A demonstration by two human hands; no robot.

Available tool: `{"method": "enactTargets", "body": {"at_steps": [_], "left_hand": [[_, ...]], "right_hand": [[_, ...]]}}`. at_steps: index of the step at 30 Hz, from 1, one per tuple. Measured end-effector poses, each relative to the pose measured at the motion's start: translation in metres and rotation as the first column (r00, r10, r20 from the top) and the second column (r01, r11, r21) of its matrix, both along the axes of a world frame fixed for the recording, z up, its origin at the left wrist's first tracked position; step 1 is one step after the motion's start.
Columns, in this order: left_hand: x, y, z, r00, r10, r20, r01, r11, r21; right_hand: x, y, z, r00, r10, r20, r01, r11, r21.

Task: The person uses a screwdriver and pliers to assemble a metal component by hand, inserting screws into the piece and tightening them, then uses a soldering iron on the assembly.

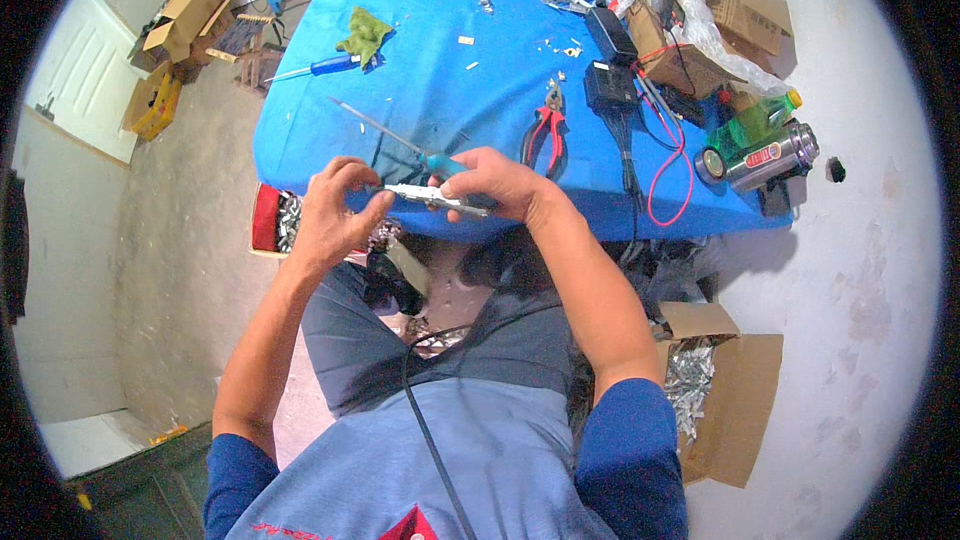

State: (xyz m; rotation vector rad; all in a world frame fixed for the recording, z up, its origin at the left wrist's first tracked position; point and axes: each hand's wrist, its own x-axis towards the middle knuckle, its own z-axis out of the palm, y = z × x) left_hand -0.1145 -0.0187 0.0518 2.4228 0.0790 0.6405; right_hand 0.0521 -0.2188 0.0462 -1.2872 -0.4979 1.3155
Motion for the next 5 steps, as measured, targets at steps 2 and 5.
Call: {"method": "enactTargets", "body": {"at_steps": [2,5], "left_hand": [[0.007,-0.002,-0.005,0.992,-0.087,-0.092,0.085,0.996,-0.026],[0.014,-0.012,-0.004,0.884,-0.168,-0.436,0.089,0.977,-0.196]], "right_hand": [[0.004,0.005,0.006,0.997,0.069,0.026,-0.069,0.998,0.008],[0.010,0.015,0.020,0.985,0.172,0.029,-0.172,0.985,0.012]]}}
